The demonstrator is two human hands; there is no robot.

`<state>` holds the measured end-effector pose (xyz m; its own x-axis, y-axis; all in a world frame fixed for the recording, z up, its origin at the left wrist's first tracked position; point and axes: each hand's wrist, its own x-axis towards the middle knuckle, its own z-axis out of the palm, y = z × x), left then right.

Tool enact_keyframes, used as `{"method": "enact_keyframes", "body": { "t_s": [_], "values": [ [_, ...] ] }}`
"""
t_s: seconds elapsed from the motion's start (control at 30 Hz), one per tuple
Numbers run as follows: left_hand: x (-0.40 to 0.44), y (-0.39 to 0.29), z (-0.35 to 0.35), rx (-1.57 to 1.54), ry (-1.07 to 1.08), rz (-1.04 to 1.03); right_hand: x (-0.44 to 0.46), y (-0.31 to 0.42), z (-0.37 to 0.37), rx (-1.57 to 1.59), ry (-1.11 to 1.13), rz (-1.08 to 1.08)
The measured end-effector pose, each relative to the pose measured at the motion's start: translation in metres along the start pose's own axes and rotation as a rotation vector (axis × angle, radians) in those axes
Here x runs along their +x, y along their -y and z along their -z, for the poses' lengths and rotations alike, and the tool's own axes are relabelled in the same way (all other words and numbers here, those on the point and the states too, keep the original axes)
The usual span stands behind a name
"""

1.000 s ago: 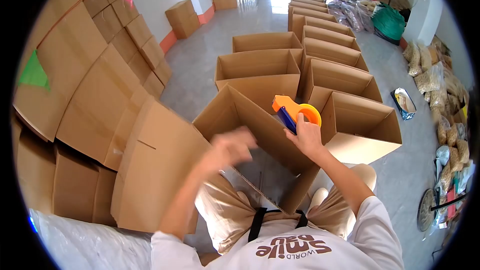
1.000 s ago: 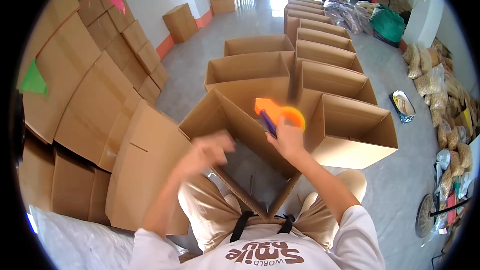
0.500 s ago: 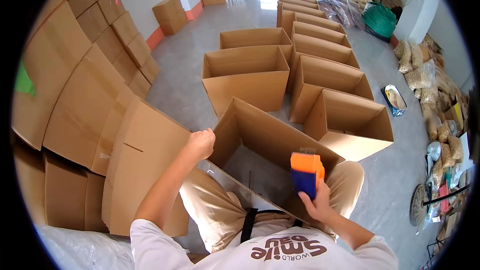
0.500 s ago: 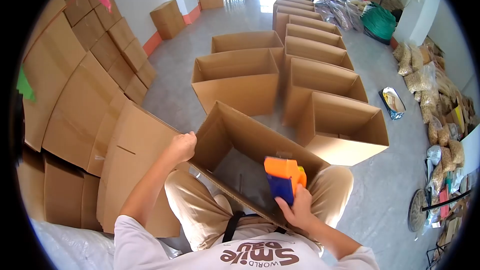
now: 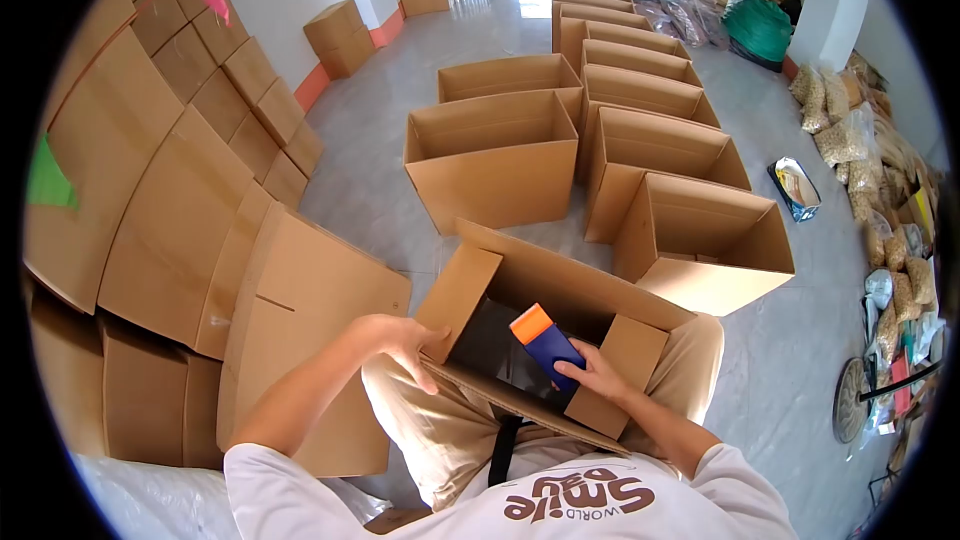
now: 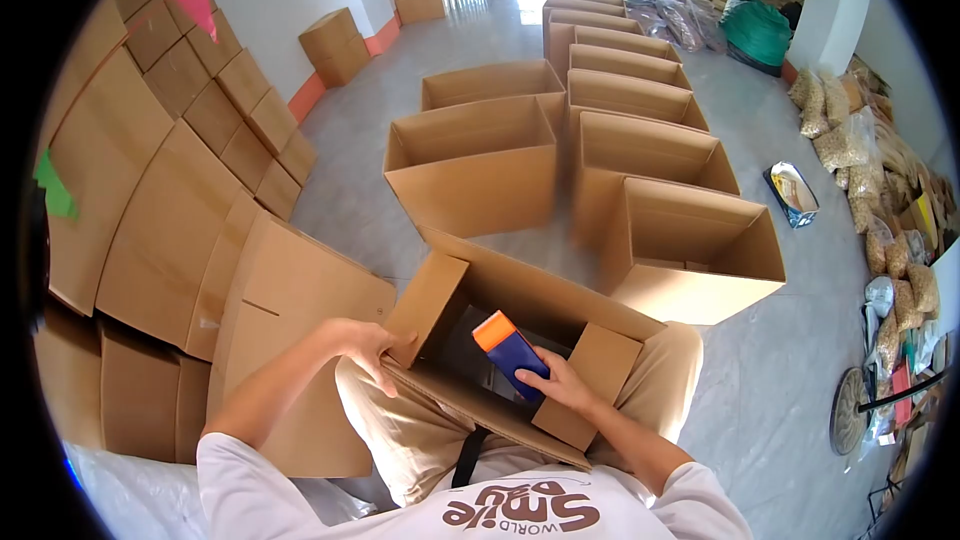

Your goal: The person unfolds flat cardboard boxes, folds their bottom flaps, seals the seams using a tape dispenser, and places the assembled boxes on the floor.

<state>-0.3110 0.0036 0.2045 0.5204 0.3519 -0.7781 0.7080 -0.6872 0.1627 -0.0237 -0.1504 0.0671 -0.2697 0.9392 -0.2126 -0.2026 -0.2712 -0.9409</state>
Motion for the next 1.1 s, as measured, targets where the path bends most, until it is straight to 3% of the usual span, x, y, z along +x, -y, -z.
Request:
{"method": "enact_keyframes", "body": {
  "t_s": [0.1,0.13,0.17,0.27,0.3,0.37,0.4,0.47,0.5,0.53,0.6,0.63,0.67,0.77,0.97,1.03,1.1],
  "values": [
    [0.018,-0.013,0.024,0.034,0.058,0.162,-0.002,0.037,-0.002,-0.033,-0.029,0.067],
    [0.025,-0.004,0.021,-0.078,-0.106,0.037,-0.002,0.060,-0.001,-0.060,-0.047,0.121],
    [0.036,0.002,0.022,-0.081,-0.104,0.036,-0.002,0.085,-0.001,-0.041,-0.085,0.202],
    [0.051,-0.004,0.044,0.008,-0.029,0.044,0.003,0.136,0.019,-0.091,-0.418,0.480],
    [0.057,-0.003,0.038,0.006,-0.033,0.043,0.006,0.154,0.025,-0.155,-0.622,0.540],
    [0.082,0.006,0.007,0.290,-0.672,0.101,0.020,0.163,0.056,0.001,-0.681,0.569],
    [0.097,0.011,-0.012,0.290,-0.674,0.104,0.023,0.159,0.063,0.048,-0.747,0.531],
    [0.119,0.021,-0.044,-0.463,-0.951,0.271,0.036,0.130,0.068,-0.022,-0.842,0.430],
    [0.118,0.018,-0.043,-0.472,-0.950,0.279,0.035,0.104,0.064,-0.144,-0.866,0.367],
    [0.115,0.010,-0.039,-0.564,-0.907,0.338,0.032,0.090,0.040,-0.334,-0.940,0.484],
    [0.114,0.010,-0.046,-0.656,-0.851,0.404,0.010,0.057,0.008,-0.215,-0.873,0.454],
    [0.121,0.017,-0.051,-0.848,-0.965,0.274,-0.001,0.047,-0.009,-0.043,-0.845,0.286],
    [0.126,0.022,-0.057,-1.038,-1.074,0.136,-0.003,0.010,-0.002,-0.211,-0.844,0.319],
    [0.136,0.032,-0.063,-1.228,-1.029,0.018,-0.014,-0.014,-0.001,-0.268,-0.704,0.445],
    [0.142,0.027,-0.058,-0.927,-1.057,0.376,-0.006,0.011,-0.002,-0.170,-0.650,0.415],
    [0.139,0.023,-0.055,-0.923,-1.044,0.399,-0.004,0.039,-0.006,-0.429,-0.589,0.444],
    [0.139,0.018,-0.053,-0.912,-1.026,0.421,0.004,0.070,-0.009,-0.393,-0.489,0.315]
  ]
}}
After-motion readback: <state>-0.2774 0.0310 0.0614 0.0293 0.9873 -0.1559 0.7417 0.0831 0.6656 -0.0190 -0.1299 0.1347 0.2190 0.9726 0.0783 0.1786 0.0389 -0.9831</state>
